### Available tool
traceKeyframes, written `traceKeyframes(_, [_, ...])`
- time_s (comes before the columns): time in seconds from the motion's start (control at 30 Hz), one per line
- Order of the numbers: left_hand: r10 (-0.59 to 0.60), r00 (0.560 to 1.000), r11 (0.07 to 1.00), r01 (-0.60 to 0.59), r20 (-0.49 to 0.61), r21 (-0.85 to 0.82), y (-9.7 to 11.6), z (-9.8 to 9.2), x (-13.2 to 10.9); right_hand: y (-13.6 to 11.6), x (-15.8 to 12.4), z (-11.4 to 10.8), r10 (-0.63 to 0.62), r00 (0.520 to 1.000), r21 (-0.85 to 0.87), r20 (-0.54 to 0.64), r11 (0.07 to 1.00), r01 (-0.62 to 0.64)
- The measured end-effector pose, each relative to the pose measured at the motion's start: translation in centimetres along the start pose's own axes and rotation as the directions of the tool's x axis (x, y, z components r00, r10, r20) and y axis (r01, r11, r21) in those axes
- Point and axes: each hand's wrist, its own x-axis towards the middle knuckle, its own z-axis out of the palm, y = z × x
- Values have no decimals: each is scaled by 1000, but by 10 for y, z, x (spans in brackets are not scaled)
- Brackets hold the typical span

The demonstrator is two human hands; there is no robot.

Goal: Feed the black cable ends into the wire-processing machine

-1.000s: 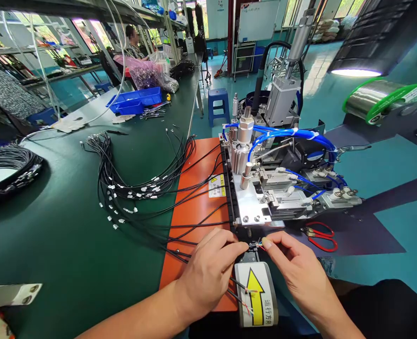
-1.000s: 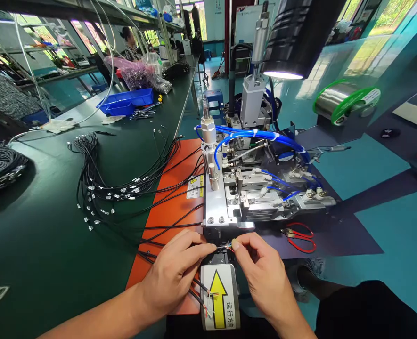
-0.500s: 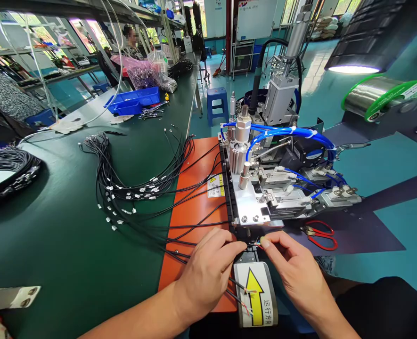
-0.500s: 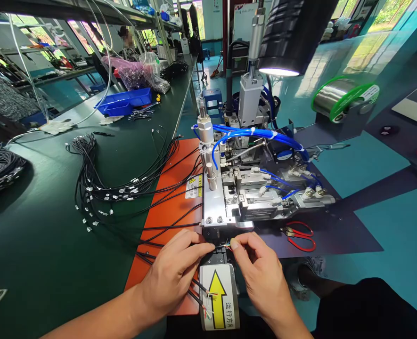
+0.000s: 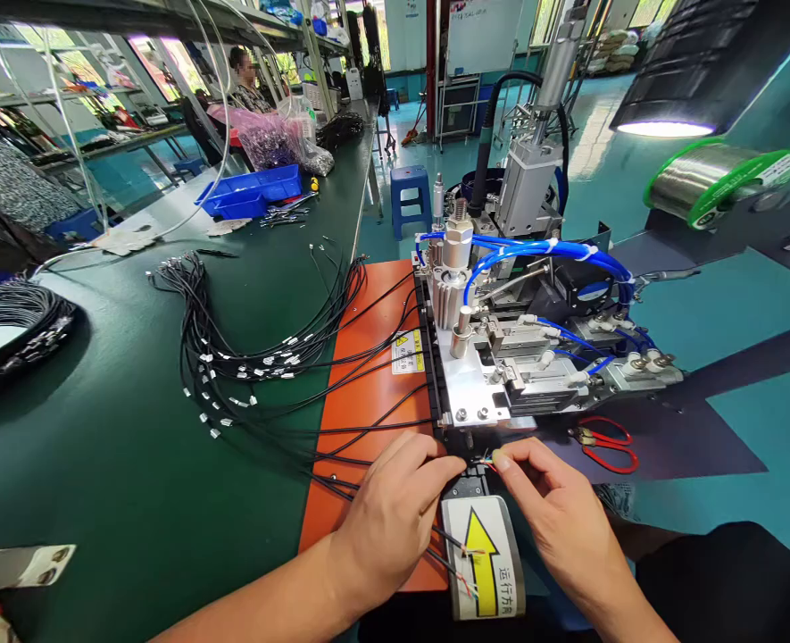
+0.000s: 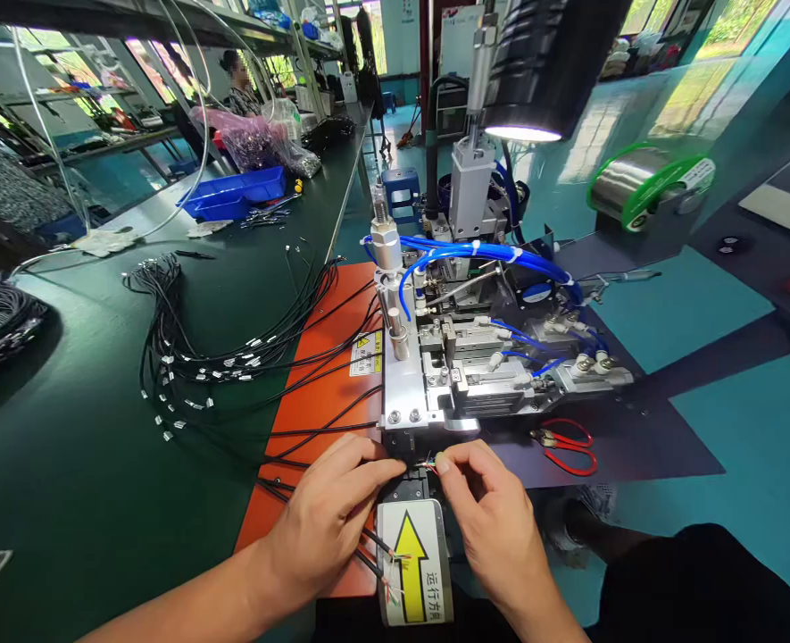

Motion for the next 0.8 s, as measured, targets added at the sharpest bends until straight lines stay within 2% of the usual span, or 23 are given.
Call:
traceKeyframes(0.13, [-4, 1000, 1000, 4, 6, 5, 1, -1, 0, 1, 1, 0, -8, 1000, -18, -9, 1000, 8])
traceKeyframes(0.4, [-7, 1000, 1000, 7, 5, 5, 1, -1, 1, 2, 3, -2, -192, 981, -58, -27, 980, 190])
traceKeyframes(0.8, [-16, 1000, 1000, 16, 21, 7, 3, -2, 2, 2, 0, -2, -275, 961, -144, -31, 953, 268])
